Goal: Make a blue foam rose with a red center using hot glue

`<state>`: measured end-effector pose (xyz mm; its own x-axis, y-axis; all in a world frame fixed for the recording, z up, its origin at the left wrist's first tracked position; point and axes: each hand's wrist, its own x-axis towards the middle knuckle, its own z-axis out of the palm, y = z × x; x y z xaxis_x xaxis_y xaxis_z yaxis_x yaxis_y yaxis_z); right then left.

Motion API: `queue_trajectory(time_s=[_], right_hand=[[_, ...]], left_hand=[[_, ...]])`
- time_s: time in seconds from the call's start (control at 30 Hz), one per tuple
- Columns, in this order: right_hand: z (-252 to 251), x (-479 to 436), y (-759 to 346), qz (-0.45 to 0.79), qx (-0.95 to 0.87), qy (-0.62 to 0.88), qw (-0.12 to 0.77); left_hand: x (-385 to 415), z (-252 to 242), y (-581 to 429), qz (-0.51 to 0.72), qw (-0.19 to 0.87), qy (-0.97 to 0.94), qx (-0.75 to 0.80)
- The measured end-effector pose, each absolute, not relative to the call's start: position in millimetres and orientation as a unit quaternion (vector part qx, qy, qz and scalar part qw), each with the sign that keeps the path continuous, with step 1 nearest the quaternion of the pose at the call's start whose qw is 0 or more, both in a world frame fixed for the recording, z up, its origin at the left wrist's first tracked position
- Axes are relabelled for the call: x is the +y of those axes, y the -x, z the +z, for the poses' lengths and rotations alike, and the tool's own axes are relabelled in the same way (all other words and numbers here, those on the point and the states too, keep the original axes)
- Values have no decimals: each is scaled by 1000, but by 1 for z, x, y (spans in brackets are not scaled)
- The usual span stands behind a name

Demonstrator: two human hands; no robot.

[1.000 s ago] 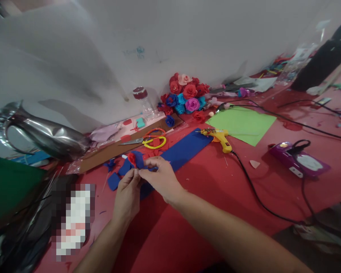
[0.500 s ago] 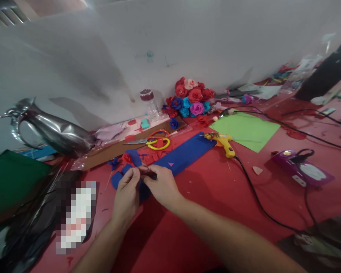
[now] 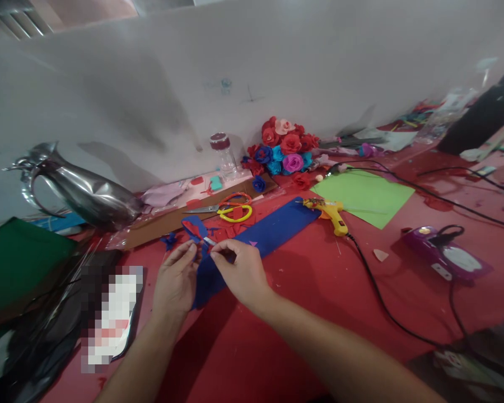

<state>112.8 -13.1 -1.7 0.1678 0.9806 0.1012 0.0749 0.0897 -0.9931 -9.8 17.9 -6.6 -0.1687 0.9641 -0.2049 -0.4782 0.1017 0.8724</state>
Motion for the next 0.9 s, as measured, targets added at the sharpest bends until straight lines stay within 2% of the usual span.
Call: queue_trajectory(time_s=[0.9], right_hand=[[-8,-15,-111,424,-557,504,505]], left_hand=[[15,-2,12,568,629,-300,437]])
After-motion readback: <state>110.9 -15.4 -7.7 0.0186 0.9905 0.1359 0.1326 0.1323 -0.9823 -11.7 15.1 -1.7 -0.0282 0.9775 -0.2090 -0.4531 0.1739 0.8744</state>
